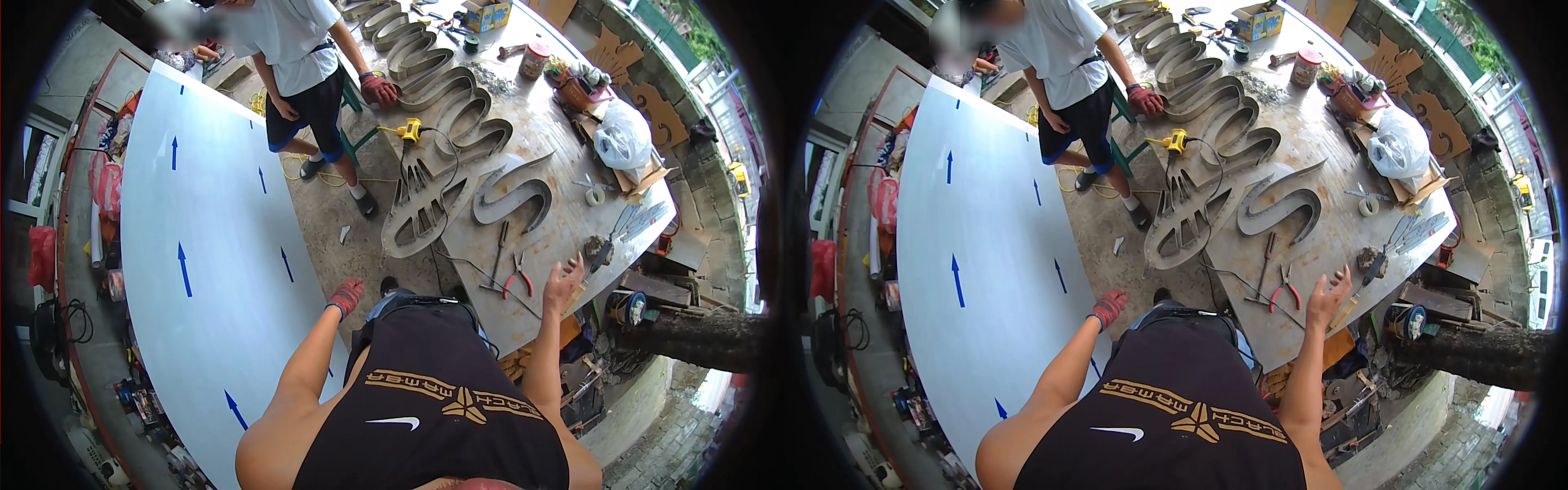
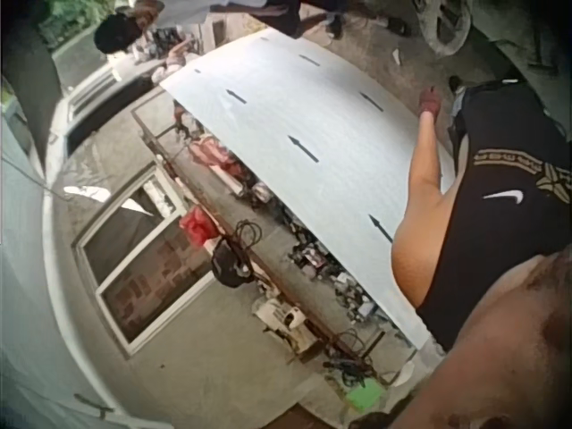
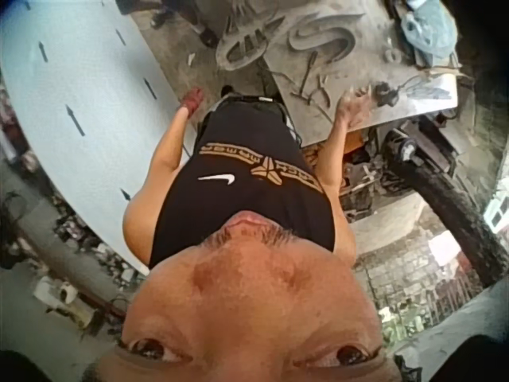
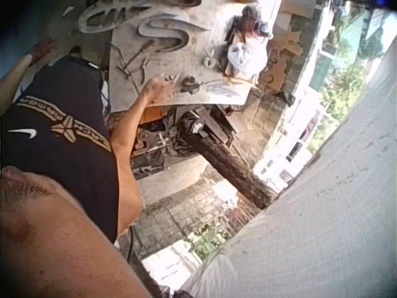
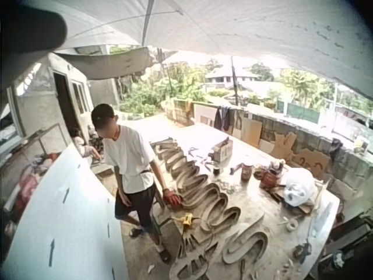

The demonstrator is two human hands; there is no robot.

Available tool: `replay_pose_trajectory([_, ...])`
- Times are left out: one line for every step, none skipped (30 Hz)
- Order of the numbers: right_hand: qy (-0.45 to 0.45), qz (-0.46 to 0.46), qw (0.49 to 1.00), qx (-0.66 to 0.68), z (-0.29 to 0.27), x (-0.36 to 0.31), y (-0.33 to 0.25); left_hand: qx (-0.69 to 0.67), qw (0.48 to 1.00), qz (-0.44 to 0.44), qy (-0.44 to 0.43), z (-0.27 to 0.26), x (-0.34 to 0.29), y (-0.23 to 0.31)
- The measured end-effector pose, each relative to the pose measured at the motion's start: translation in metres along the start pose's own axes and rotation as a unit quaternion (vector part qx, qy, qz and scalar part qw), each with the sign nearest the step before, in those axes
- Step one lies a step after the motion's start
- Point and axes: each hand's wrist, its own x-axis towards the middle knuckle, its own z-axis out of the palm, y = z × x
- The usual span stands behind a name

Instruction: Assembling and cleaning large fabricated metal or plastic letters for a sign on a workbench.

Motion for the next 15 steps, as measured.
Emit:
replay_pose_trajectory([-0.035,-0.080,0.995,0.046,0.008,-0.004,-0.033,-0.042,0.999,0.024,0.020,-0.003,0.002,-0.018])
replay_pose_trajectory([-0.055,-0.155,0.983,0.077,0.013,-0.010,-0.059,-0.048,0.998,0.031,0.010,-0.001,0.008,-0.014])
replay_pose_trajectory([-0.078,-0.147,0.978,0.127,0.012,-0.017,-0.085,-0.045,0.999,0.024,-0.016,0.000,0.011,0.006])
replay_pose_trajectory([-0.107,-0.141,0.967,0.185,0.015,-0.023,-0.114,-0.040,0.999,0.013,-0.031,-0.007,0.012,0.018])
replay_pose_trajectory([-0.101,-0.142,0.968,0.183,0.020,-0.029,-0.139,-0.039,0.998,0.019,-0.034,-0.016,0.016,0.010])
replay_pose_trajectory([-0.128,-0.191,0.956,0.183,0.027,-0.035,-0.163,-0.045,0.999,0.006,-0.025,-0.024,0.018,-0.015])
replay_pose_trajectory([-0.156,-0.239,0.941,0.180,0.034,-0.043,-0.184,-0.051,0.998,-0.008,-0.017,-0.031,0.019,-0.041])
replay_pose_trajectory([-0.156,-0.240,0.941,0.180,0.040,-0.052,-0.203,-0.052,0.998,-0.008,-0.017,-0.041,0.020,-0.064])
replay_pose_trajectory([-0.179,-0.256,0.933,0.181,0.047,-0.061,-0.221,-0.088,0.994,-0.029,-0.050,-0.049,0.019,-0.090])
replay_pose_trajectory([-0.202,-0.271,0.924,0.181,0.055,-0.071,-0.238,-0.124,0.988,-0.051,-0.082,-0.059,0.017,-0.116])
replay_pose_trajectory([-0.209,-0.273,0.923,0.175,0.061,-0.082,-0.254,-0.124,0.987,-0.055,-0.081,-0.070,0.012,-0.144])
replay_pose_trajectory([-0.203,-0.270,0.925,0.175,0.063,-0.088,-0.266,-0.275,0.952,-0.039,-0.129,-0.084,0.013,-0.163])
replay_pose_trajectory([-0.227,-0.250,0.923,0.185,0.063,-0.093,-0.275,-0.418,0.890,-0.024,-0.178,-0.095,0.017,-0.171])
replay_pose_trajectory([-0.250,-0.232,0.921,0.186,0.067,-0.100,-0.281,-0.419,0.887,-0.023,-0.192,-0.097,0.021,-0.164])
replay_pose_trajectory([-0.238,-0.266,0.916,0.184,0.076,-0.102,-0.285,-0.358,0.921,-0.084,-0.130,-0.099,0.024,-0.157])
